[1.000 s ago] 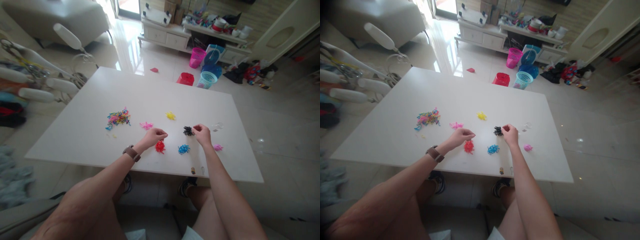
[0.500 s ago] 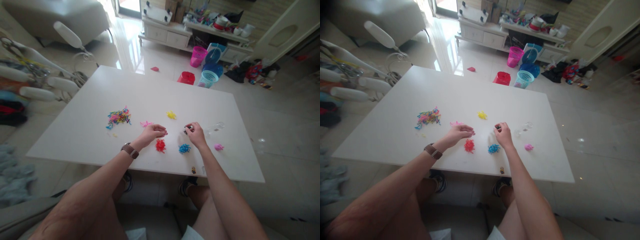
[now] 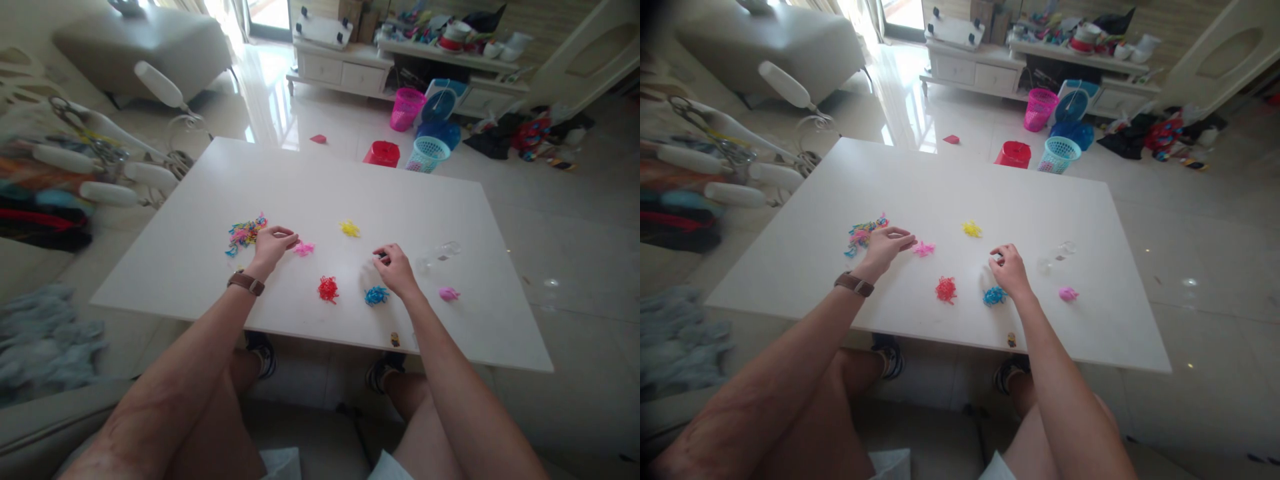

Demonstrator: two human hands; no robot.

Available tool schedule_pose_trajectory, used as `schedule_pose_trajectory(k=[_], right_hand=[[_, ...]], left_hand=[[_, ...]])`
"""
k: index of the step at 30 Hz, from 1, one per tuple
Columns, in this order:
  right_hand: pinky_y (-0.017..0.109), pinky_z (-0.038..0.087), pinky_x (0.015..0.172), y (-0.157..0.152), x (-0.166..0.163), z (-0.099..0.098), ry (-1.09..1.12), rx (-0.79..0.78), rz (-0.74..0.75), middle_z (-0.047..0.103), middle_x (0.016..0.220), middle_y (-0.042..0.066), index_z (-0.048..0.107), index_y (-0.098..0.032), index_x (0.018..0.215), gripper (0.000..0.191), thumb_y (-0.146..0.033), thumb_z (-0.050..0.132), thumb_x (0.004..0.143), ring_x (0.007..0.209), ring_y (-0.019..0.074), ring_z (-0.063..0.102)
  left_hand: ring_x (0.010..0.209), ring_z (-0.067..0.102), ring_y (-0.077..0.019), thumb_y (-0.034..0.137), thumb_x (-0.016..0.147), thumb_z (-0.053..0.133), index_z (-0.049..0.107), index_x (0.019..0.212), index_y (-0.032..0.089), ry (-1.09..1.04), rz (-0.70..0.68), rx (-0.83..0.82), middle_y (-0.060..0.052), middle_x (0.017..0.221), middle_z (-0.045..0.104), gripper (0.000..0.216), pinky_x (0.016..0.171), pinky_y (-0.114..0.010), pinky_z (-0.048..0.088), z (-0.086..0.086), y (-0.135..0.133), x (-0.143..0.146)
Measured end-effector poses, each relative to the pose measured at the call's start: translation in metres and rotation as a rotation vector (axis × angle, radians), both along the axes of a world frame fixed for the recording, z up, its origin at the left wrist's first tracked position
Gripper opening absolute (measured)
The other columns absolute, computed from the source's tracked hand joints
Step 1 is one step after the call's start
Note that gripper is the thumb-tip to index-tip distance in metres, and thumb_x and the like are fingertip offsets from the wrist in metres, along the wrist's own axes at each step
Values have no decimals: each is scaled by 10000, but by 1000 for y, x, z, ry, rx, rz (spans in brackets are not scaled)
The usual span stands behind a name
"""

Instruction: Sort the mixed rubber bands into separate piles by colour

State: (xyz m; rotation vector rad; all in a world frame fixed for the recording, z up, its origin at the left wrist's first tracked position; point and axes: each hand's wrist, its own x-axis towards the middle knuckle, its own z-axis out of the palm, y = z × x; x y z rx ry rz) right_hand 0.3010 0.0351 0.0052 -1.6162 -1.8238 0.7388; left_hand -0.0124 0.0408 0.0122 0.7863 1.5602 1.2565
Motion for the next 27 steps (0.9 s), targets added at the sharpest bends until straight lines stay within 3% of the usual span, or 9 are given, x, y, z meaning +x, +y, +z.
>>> schedule_pose_trajectory(k=[4, 10, 14, 19, 23, 27], right_hand=[[321, 537, 760, -1, 1, -2, -8, 1, 33, 590, 1056, 70, 666, -186, 930, 169, -278, 577, 821, 751, 152, 620], [318, 537, 770, -1, 2, -2, -21, -6, 51, 590, 1059, 68, 668, -191, 932, 167, -273, 575, 821, 758, 150, 624], [318, 539, 764, -1, 1, -3, -39, -4, 66, 591, 1051, 64, 668, -195, 935, 163, -275, 576, 827, 771, 155, 637], [320, 536, 761, -2, 0, -3, -56, 3, 102, 598, 1061, 66, 669, -196, 938, 159, -265, 575, 830, 766, 154, 650], [315, 532, 736, -2, -1, -2, -59, 5, 102, 603, 1053, 66, 668, -195, 932, 157, -259, 573, 826, 749, 150, 644], [312, 533, 721, -2, -2, -3, -70, 3, 109, 599, 1036, 66, 670, -192, 927, 155, -255, 571, 825, 738, 150, 640]], left_hand=[[733, 716, -190, 269, 674, 762, 675, 810, 109, 54, -45, -78, -102, 776, 723, 227, 769, -339, 581, -8, 1, -6], [809, 671, -210, 253, 679, 607, 710, 832, 148, 392, -105, -126, -103, 876, 727, 212, 746, -319, 540, -32, 3, -27], [786, 656, -186, 234, 635, 595, 712, 880, 157, 243, -144, -136, -87, 901, 724, 283, 736, -298, 531, -41, 1, -19], [753, 647, -168, 239, 648, 604, 716, 874, 161, 194, -236, -106, -72, 859, 716, 264, 748, -294, 528, -42, 1, -7], [781, 656, -197, 223, 667, 599, 730, 866, 171, 447, -236, -69, -78, 875, 727, 244, 779, -319, 518, -37, 4, -25], [870, 664, -236, 188, 671, 630, 731, 852, 179, 695, -128, -80, -91, 918, 733, 208, 845, -344, 501, -30, 6, -58]])
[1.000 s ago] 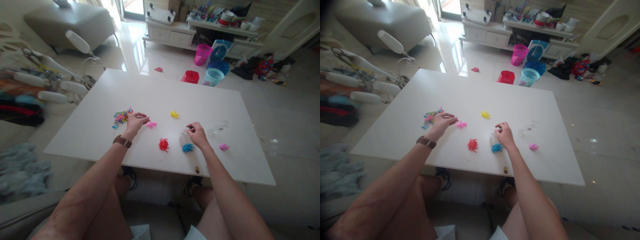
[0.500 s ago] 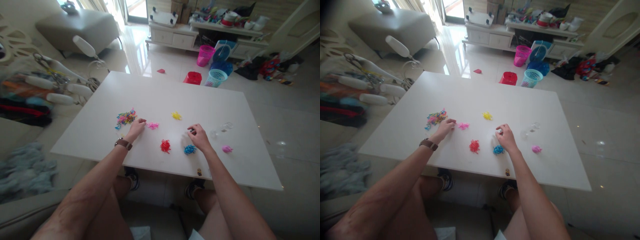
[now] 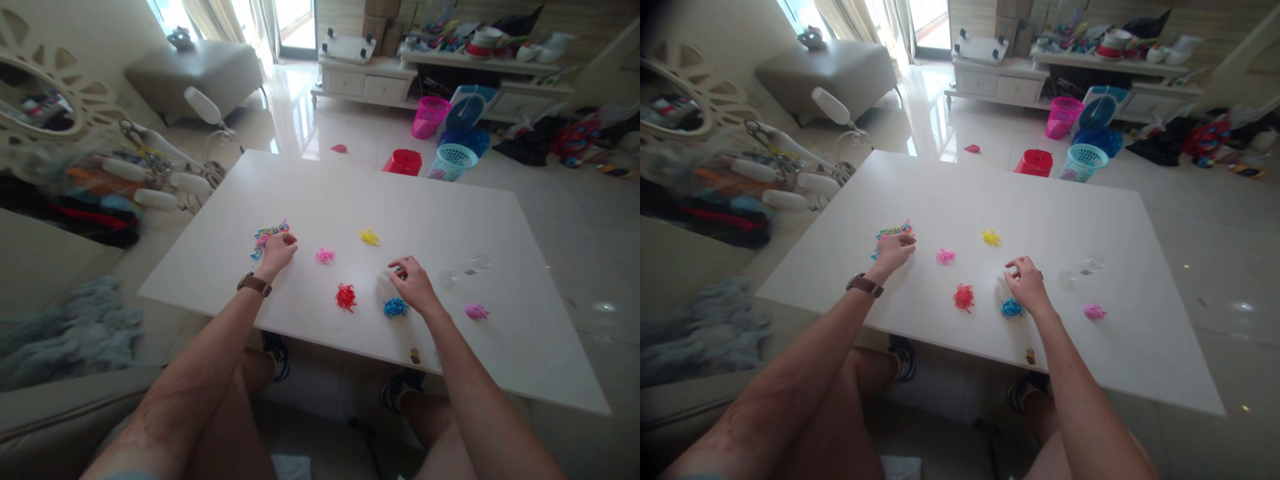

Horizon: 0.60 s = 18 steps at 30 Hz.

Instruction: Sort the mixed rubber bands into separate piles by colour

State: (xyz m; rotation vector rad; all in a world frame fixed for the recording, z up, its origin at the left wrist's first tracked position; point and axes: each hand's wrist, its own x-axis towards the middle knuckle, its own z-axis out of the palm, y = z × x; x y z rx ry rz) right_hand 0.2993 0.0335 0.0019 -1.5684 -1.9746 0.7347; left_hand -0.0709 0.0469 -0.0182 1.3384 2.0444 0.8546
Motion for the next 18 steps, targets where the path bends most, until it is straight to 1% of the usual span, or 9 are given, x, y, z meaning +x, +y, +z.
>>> schedule_pose_trajectory(k=[2, 3, 4, 6, 8, 9, 11, 13, 18], right_hand=[[309, 533, 714, 0, 0, -1, -2, -2, 9, 601, 1042, 69, 670, -190, 932, 156, -254, 570, 830, 737, 150, 641], [307, 533, 708, -1, 0, -1, -5, -3, 15, 603, 1046, 71, 670, -188, 935, 157, -254, 571, 833, 738, 150, 642], [304, 533, 703, -1, 0, -1, -8, -4, 20, 604, 1050, 73, 670, -187, 936, 156, -256, 573, 835, 739, 150, 643], [300, 532, 693, -1, 0, -2, -16, -3, 28, 606, 1048, 73, 670, -187, 935, 152, -258, 577, 837, 740, 150, 644], [297, 532, 687, -1, 0, -2, -20, 2, 31, 607, 1038, 70, 670, -188, 933, 148, -254, 579, 837, 737, 149, 643], [295, 532, 684, -1, 0, -2, -20, 5, 32, 607, 1034, 69, 669, -187, 933, 147, -251, 579, 836, 735, 147, 643], [291, 532, 676, -1, 0, -2, -19, 5, 36, 606, 1032, 67, 668, -184, 934, 147, -245, 578, 835, 730, 144, 644], [287, 532, 671, -1, 0, -2, -20, -3, 43, 604, 1032, 66, 668, -181, 936, 148, -243, 577, 836, 730, 142, 646], [285, 532, 670, -1, 0, -3, -30, -8, 63, 606, 1024, 65, 663, -186, 934, 141, -240, 572, 841, 737, 146, 647]], left_hand=[[918, 655, -258, 175, 676, 638, 738, 879, 175, 103, 35, 6, -109, 968, 725, 225, 884, -366, 492, -3, -1, -14], [954, 646, -269, 164, 684, 633, 743, 900, 171, 150, 23, 22, -121, 1010, 716, 242, 913, -379, 483, -6, -2, -19], [1000, 632, -277, 149, 695, 619, 747, 924, 170, 191, -14, 47, -130, 1059, 704, 263, 950, -392, 469, -10, -3, -24], [1102, 589, -285, 118, 720, 578, 748, 979, 179, 260, -131, 102, -133, 1169, 671, 316, 1024, -417, 425, -21, -7, -30], [1150, 554, -290, 101, 744, 542, 741, 1037, 185, 321, -232, 110, -127, 1217, 644, 365, 1055, -446, 397, -32, -11, -33], [1154, 544, -295, 104, 753, 536, 736, 1061, 183, 350, -256, 100, -129, 1221, 633, 376, 1053, -460, 395, -36, -13, -35], [1138, 538, -309, 122, 760, 549, 730, 1068, 169, 408, -243, 74, -142, 1198, 616, 360, 1031, -476, 404, -41, -14, -39], [1091, 550, -309, 141, 751, 579, 731, 1025, 157, 438, -213, 57, -146, 1130, 616, 313, 1004, -468, 420, -43, -13, -42], [921, 582, -254, 119, 727, 588, 703, 844, 158, 401, -182, 38, -108, 947, 640, 169, 885, -375, 464, -35, -9, -46]])
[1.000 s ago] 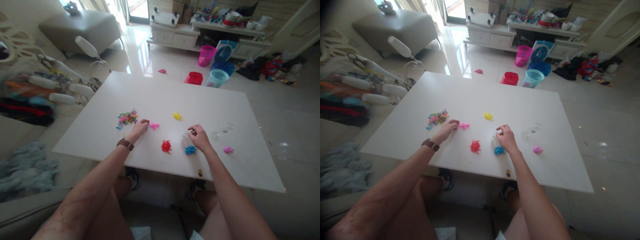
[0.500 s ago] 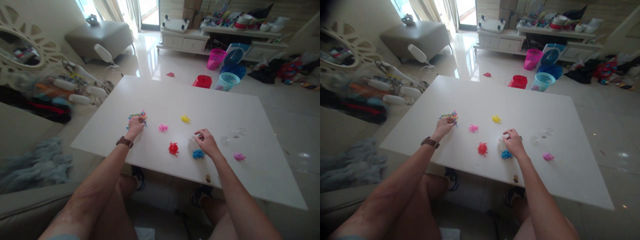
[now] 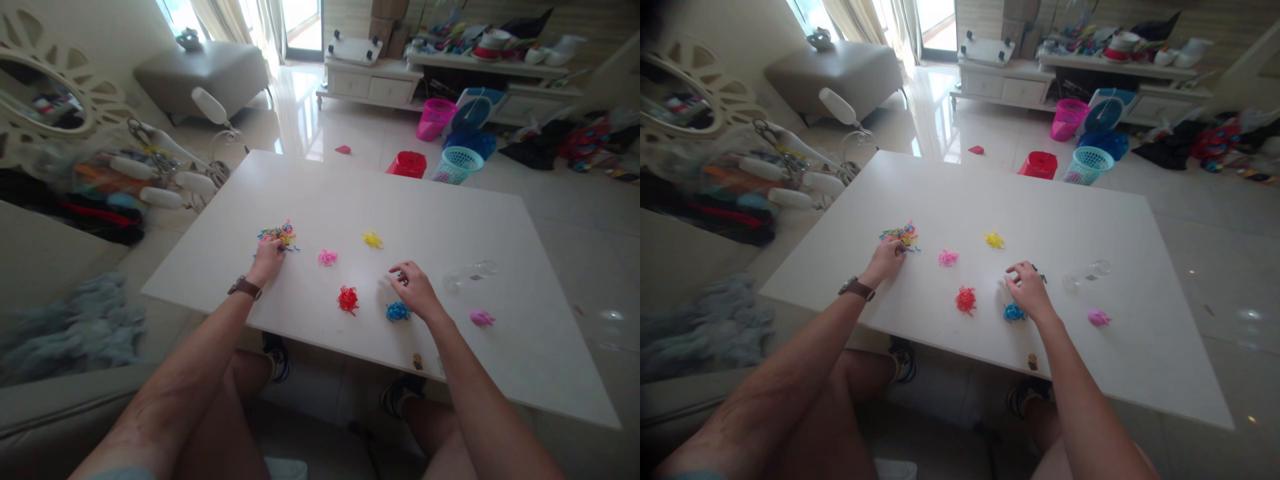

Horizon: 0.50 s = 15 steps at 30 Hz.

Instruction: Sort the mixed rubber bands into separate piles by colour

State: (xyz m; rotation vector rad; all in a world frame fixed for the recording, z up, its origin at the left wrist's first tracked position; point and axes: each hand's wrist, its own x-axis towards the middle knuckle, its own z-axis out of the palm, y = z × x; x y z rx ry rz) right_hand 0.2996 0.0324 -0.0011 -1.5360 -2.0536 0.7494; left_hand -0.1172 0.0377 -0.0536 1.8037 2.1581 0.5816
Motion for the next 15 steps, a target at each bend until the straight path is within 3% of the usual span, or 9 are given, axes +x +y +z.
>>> schedule_pose_trajectory(k=[4, 7, 12, 15], right_hand=[[286, 532, 674, -1, 1, -1, 1, 5, 18, 610, 1029, 64, 659, -187, 936, 138, -247, 570, 849, 734, 142, 645], [282, 532, 666, -1, 2, -1, 0, 8, 28, 609, 1032, 64, 658, -186, 941, 142, -247, 566, 852, 733, 140, 644], [283, 535, 658, -3, 2, 1, -5, -7, 42, 605, 1033, 63, 657, -186, 942, 142, -247, 561, 858, 731, 139, 646], [287, 535, 656, -3, 2, 0, -5, -16, 51, 605, 1034, 61, 660, -191, 947, 141, -246, 567, 857, 731, 141, 646]], left_hand=[[813, 585, -226, 104, 730, 590, 661, 750, 171, -43, 48, -32, -75, 817, 650, 100, 792, -333, 455, 11, -3, 1], [760, 578, -206, 88, 722, 594, 658, 790, 174, -58, 101, -42, -55, 788, 649, 127, 747, -313, 446, 17, -5, 1], [859, 594, -218, 122, 714, 648, 684, 1010, 152, -24, 79, 1, -102, 1022, 658, 299, 818, -323, 469, 14, -6, -2], [945, 608, -246, 140, 726, 659, 717, 1032, 128, -8, 59, -12, -143, 1113, 652, 312, 887, -340, 472, 11, -5, -2]])
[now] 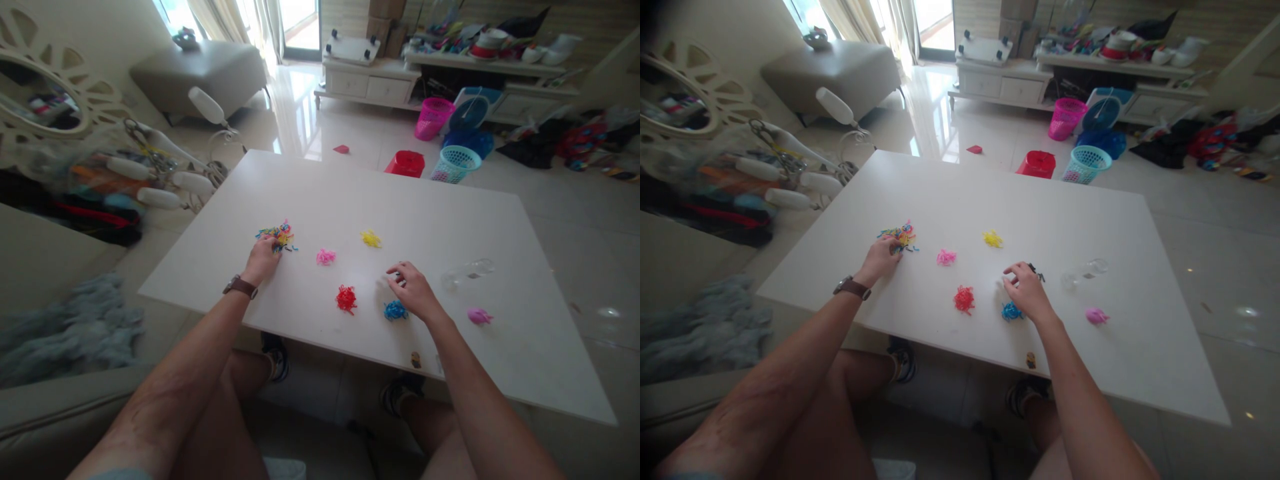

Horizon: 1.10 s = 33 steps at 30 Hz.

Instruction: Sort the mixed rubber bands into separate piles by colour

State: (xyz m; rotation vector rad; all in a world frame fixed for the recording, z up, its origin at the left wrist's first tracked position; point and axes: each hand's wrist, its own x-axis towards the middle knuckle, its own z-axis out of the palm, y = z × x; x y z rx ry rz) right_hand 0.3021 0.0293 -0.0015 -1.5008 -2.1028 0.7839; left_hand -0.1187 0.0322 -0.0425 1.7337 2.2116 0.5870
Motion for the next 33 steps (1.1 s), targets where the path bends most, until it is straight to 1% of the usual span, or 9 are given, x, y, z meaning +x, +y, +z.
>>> schedule_pose_trajectory(k=[8, 12, 15, 18, 21, 23, 25, 29, 33], right_hand=[[281, 540, 654, 1, 1, -3, -12, -1, 27, 602, 1029, 58, 662, -190, 948, 141, -232, 572, 847, 721, 135, 648], [281, 543, 658, 1, 2, -3, -11, -3, 31, 600, 1028, 58, 662, -191, 952, 144, -229, 571, 846, 727, 136, 648], [284, 542, 661, 1, 2, -4, -12, -7, 30, 600, 1035, 60, 662, -192, 951, 143, -231, 573, 846, 728, 137, 648], [289, 538, 664, 1, 2, -4, -15, -17, 34, 602, 1051, 63, 662, -193, 955, 147, -235, 570, 848, 732, 139, 649], [289, 534, 667, 1, 1, -4, -23, -21, 40, 600, 1042, 61, 661, -192, 954, 148, -240, 564, 852, 734, 140, 651], [290, 532, 665, 0, 1, -3, -29, -24, 44, 599, 1032, 59, 660, -192, 953, 148, -241, 561, 854, 732, 140, 651], [291, 531, 661, 0, 0, -3, -30, -30, 50, 601, 1029, 60, 660, -194, 953, 149, -243, 558, 856, 732, 142, 653], [294, 533, 657, -1, -2, -3, -19, -42, 60, 609, 1027, 67, 662, -196, 950, 146, -242, 559, 857, 742, 150, 655], [297, 537, 665, -1, -4, -3, -26, -49, 67, 622, 1020, 68, 666, -195, 945, 146, -234, 560, 853, 745, 155, 658]], left_hand=[[855, 667, -251, 165, 801, 612, 769, 870, 156, -28, 103, -5, -117, 893, 744, 172, 823, -344, 480, 5, 1, 5], [822, 674, -225, 177, 782, 651, 757, 823, 152, -172, 221, 57, -94, 851, 741, 117, 801, -321, 483, 11, 5, 3], [743, 650, -188, 192, 755, 690, 729, 809, 139, -452, 372, 104, -68, 773, 704, 86, 750, -300, 495, 15, 9, 3], [650, 603, -136, 133, 737, 660, 652, 735, 136, -910, 531, 147, -34, 686, 635, 10, 705, -264, 511, 19, 15, 5], [596, 562, -106, 60, 726, 579, 568, 661, 151, -1319, 612, 135, -28, 649, 581, 112, 657, -224, 523, 25, 18, 6], [574, 536, -100, 46, 737, 536, 543, 644, 160, -1472, 597, 99, -37, 644, 561, 147, 610, -209, 519, 30, 18, 7], [560, 512, -97, 47, 759, 510, 528, 644, 166, -1551, 535, 65, -45, 648, 555, 166, 575, -207, 513, 35, 16, 8], [543, 487, -85, 60, 793, 512, 535, 684, 164, -1564, 417, 26, -49, 689, 580, 153, 568, -208, 521, 42, 14, 15], [566, 524, -56, 35, 833, 557, 596, 773, 135, -1647, 365, -22, -42, 747, 623, 123, 589, -160, 522, 46, 14, 30]])
